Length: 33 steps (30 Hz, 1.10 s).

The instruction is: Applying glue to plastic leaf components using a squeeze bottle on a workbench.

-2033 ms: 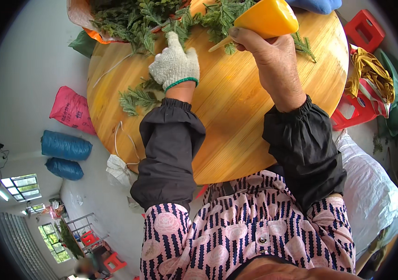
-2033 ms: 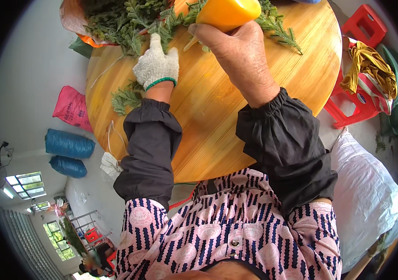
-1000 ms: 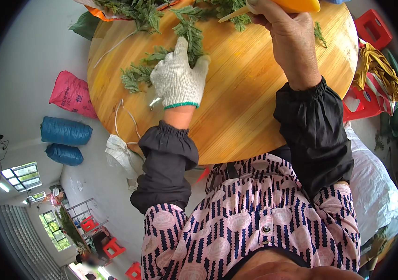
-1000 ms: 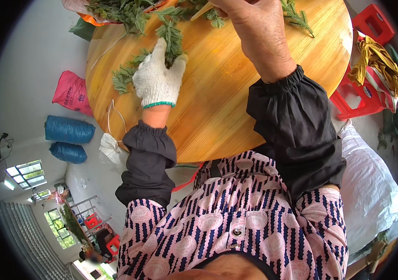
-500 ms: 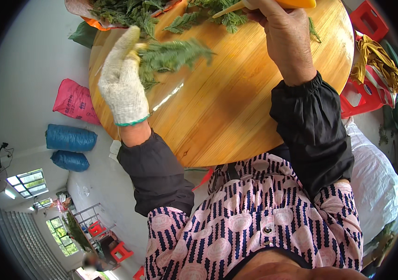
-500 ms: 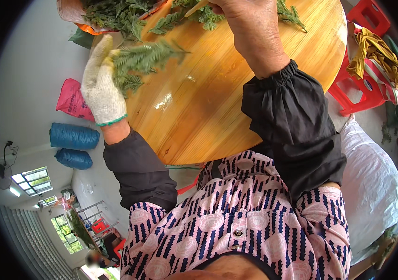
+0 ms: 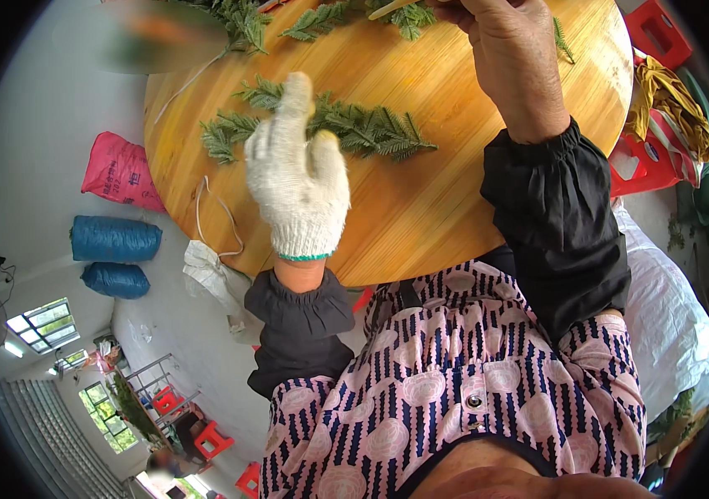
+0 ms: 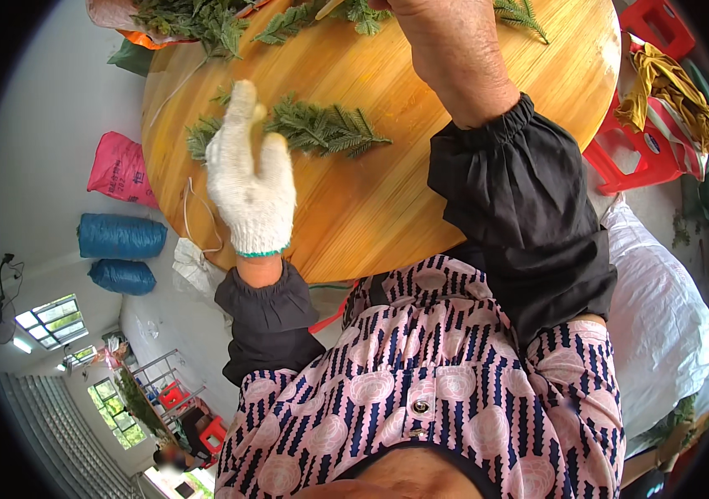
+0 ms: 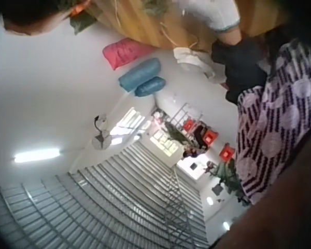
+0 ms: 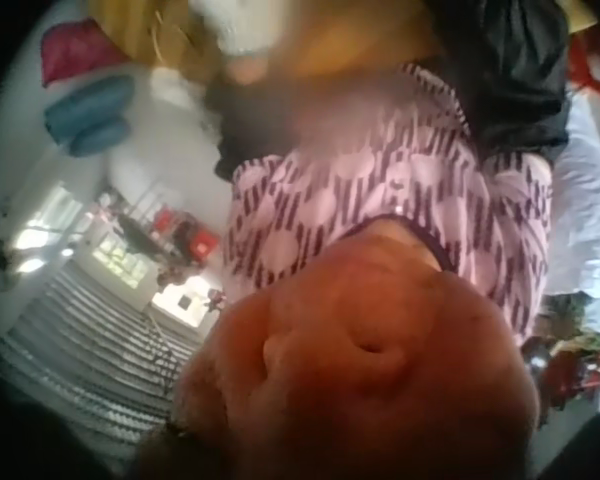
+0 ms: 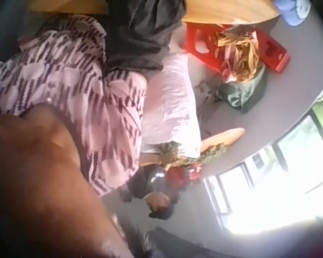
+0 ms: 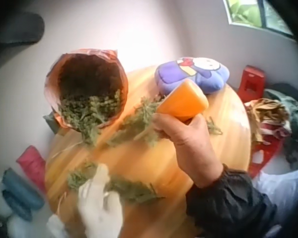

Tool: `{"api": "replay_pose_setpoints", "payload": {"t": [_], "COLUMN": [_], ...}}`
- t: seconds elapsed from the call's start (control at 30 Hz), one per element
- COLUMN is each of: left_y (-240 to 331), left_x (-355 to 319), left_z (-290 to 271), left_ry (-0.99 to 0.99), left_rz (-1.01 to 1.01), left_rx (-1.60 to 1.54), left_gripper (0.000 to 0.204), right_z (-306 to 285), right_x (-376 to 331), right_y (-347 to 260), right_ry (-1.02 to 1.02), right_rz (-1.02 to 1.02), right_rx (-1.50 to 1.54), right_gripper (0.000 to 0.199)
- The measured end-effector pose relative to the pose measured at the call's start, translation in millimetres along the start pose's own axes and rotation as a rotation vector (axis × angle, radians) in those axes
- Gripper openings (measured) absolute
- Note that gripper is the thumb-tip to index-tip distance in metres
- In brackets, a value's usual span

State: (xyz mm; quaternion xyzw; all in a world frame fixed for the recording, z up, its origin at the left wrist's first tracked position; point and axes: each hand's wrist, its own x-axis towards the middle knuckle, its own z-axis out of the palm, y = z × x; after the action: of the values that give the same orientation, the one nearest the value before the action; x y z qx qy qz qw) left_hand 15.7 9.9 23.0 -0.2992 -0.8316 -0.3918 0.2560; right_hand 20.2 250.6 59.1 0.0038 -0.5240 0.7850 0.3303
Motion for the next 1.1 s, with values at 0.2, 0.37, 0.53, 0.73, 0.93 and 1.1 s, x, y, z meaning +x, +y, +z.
{"api": "replay_pose_setpoints", "payload": {"t": [0.2,0.37,0.53,0.73,0.93,1.1], "left_y": [-18,-20,-43,-48,-19,-2], "left_x": [16,44,43,0,-21,-27], "left_z": [4,6,7,5,-19,-13], "left_ry": [-0.188,0.106,0.128,0.051,-0.330,0.081], "left_rz": [0.300,-0.200,-0.044,-0.417,-0.182,-0.308], "left_rx": [0.320,-0.205,-0.364,-0.859,0.067,-0.195], "left_gripper": [0.045,0.038,0.033,0.019,0.028,0.041], "right_z": [7,4,5,7,12,15], "right_x": [0,0,2,-5,-12,-10], "right_y": [5,3,1,-2,-8,-8], "right_ry": [-0.040,-0.025,0.043,-0.056,-0.161,-0.156], "right_rz": [0.001,-0.020,0.000,-0.006,0.159,0.145], "right_rx": [0.095,0.057,0.073,0.198,0.205,0.178], "right_gripper": [0.013,0.016,0.020,0.019,0.018,0.018]}}
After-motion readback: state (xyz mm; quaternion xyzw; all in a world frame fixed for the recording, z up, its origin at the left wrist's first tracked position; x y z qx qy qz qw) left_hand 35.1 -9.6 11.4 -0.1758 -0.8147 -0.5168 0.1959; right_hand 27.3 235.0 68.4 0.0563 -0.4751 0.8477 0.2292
